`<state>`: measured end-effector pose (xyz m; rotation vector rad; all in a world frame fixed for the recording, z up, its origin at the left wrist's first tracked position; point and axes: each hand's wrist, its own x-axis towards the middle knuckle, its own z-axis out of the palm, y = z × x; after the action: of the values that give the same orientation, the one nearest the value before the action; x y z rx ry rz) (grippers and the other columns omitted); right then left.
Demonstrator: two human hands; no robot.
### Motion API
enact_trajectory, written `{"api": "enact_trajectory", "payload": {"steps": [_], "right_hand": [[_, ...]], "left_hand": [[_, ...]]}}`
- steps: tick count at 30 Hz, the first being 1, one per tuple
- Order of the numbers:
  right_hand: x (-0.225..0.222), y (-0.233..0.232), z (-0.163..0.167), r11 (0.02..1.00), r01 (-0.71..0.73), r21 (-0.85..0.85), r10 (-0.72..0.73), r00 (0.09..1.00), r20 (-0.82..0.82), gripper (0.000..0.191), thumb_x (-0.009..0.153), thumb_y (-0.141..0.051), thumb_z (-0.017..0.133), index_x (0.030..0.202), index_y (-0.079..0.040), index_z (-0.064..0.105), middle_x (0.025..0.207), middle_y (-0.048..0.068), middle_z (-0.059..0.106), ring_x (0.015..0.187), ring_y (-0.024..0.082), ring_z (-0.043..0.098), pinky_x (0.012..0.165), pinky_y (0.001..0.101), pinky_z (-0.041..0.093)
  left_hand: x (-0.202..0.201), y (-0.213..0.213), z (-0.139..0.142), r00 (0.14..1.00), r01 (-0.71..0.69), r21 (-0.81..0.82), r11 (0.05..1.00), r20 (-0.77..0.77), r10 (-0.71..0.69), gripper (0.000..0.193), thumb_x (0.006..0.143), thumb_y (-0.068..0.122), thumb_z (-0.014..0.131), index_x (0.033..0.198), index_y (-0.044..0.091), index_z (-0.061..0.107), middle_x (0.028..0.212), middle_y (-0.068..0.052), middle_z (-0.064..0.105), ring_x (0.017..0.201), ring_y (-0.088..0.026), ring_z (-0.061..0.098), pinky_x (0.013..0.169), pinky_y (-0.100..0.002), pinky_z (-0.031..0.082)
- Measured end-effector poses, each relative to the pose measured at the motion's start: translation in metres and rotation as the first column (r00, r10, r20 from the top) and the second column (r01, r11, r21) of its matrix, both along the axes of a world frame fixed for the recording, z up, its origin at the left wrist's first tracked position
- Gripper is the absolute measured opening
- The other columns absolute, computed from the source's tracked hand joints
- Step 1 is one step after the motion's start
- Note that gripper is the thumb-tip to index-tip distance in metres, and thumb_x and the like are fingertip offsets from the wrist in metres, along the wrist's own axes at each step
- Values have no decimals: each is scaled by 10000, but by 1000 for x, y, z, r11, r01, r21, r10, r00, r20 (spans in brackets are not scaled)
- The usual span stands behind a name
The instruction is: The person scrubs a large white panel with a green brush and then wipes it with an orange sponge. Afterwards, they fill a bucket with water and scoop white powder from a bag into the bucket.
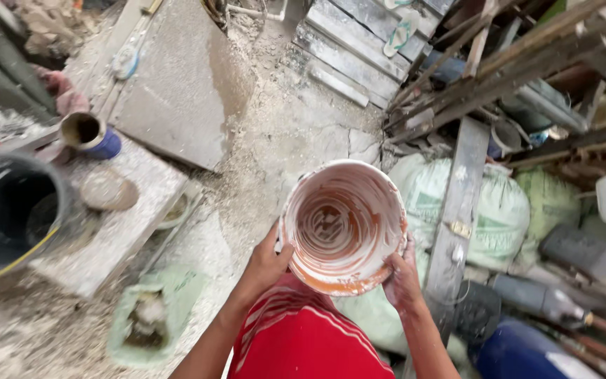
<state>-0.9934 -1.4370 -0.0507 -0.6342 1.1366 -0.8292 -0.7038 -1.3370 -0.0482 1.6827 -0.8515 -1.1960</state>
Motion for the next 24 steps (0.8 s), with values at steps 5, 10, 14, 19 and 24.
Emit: {"api": "enact_trajectory", "payload": {"steps": [5,10,14,19,24], "right_hand": [[63,-215,-21,988,-153,-9,153,988,-21,829,855,25,512,1600,-183,213,1498,117,486,1320,272,531,1084,427,458],[119,-392,28,966,-257,-32,258,966,16,831,836,22,485,1605,-180,245,1495,104,488,1301,275,544,1045,464,472],[217,-532,41,924,-383,-18,383,924,17,834,827,42,462,1599,-187,243,1484,94,488,1280,286,539,1024,485,480],[354,-697,-2,709,-704,-49,705,709,6,804,870,49,435,1607,-201,235,1511,78,488,1305,253,546,1045,449,476],[488,-840,-16,312,-946,84,943,298,-150,808,895,41,446,1629,-215,228,1493,112,489,1273,279,529,1026,444,448]], "left_hand": [[52,-206,-19,989,-95,48,994,116,89,654,894,184,600,1528,156,439,1327,-209,670,1267,-306,639,1068,-382,477],[101,-356,20,987,-154,-60,986,42,157,638,924,178,538,1545,129,404,1356,-227,654,1286,-353,623,1060,-409,483],[162,-443,33,956,-279,186,942,-36,290,680,928,232,528,1569,186,308,1331,-209,654,1186,-357,703,1026,-425,518],[242,-555,-9,790,-595,10,804,193,582,642,954,235,544,1562,143,360,1300,-265,649,1196,-448,626,977,-496,510],[271,-638,-17,533,-844,187,503,177,827,656,994,278,498,1584,85,286,1024,-277,734,843,-407,683,730,-517,535]]}}
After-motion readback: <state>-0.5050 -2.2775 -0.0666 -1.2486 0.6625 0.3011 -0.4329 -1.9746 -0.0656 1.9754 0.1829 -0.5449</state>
